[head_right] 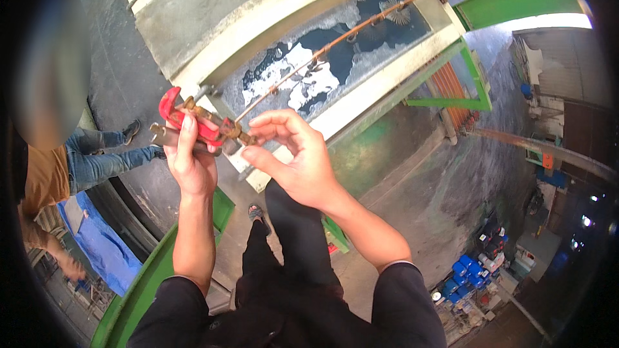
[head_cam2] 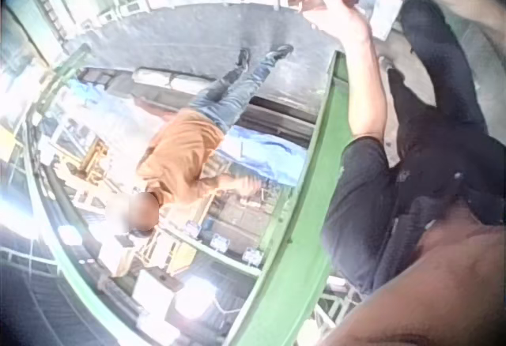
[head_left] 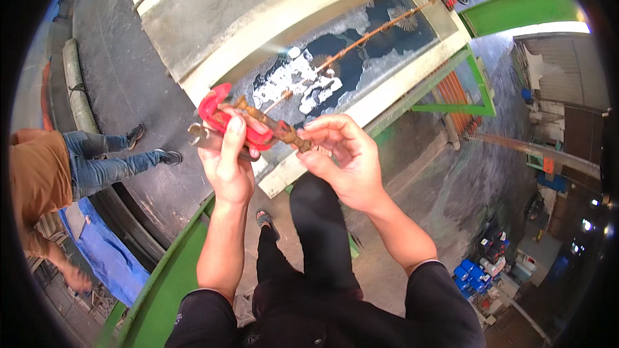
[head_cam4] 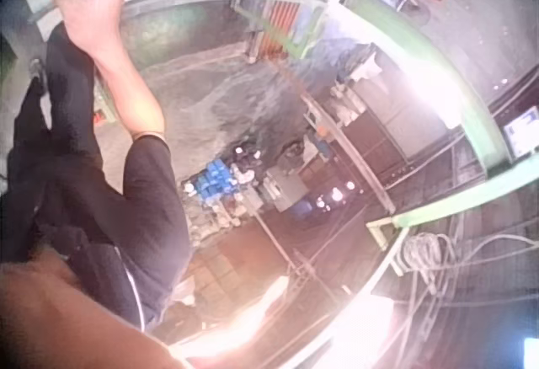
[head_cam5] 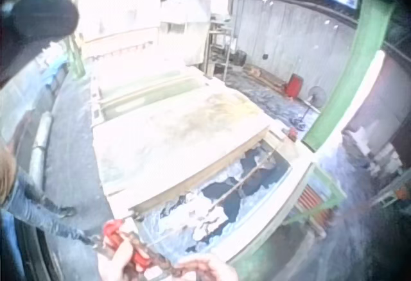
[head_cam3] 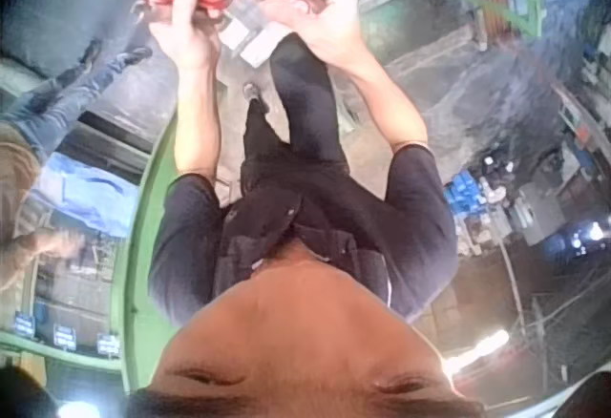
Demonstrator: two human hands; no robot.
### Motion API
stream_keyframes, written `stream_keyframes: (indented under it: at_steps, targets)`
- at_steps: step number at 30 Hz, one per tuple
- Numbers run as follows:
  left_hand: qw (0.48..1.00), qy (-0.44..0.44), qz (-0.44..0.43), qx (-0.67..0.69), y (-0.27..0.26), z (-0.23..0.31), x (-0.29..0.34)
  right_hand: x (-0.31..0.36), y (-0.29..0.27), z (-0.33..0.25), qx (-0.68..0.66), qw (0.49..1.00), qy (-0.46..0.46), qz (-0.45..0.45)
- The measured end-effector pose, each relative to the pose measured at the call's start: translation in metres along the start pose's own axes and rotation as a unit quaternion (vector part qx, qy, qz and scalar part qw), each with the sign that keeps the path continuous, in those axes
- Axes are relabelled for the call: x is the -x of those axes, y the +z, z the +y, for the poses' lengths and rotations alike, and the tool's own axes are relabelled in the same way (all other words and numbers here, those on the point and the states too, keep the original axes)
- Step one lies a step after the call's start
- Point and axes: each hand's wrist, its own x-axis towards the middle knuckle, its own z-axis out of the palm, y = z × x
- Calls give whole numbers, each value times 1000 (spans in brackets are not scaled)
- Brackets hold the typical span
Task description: The person positions metal clamps onto a horizontal bar and secures them using screws and a tool, while working above a tank of liquid.
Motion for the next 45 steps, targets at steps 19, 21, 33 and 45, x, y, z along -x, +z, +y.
stream_keyframes:
  at_steps: [19, 21, 33, 45]
  targets:
    - [964, -230, 121, 55, 101, 58, -43, -66, -5, -108, 261, 945, 170, 95]
    - [960, -236, 132, 67, 97, 59, -43, -68, -3, -105, 292, 944, 116, 103]
    - [944, -275, 181, 1, 44, -56, -74, -116, -53, -3, 132, 933, 334, 23]
    - [922, -311, 219, 78, -8, -149, -85, -151, -106, 108, -76, 820, 563, -67]
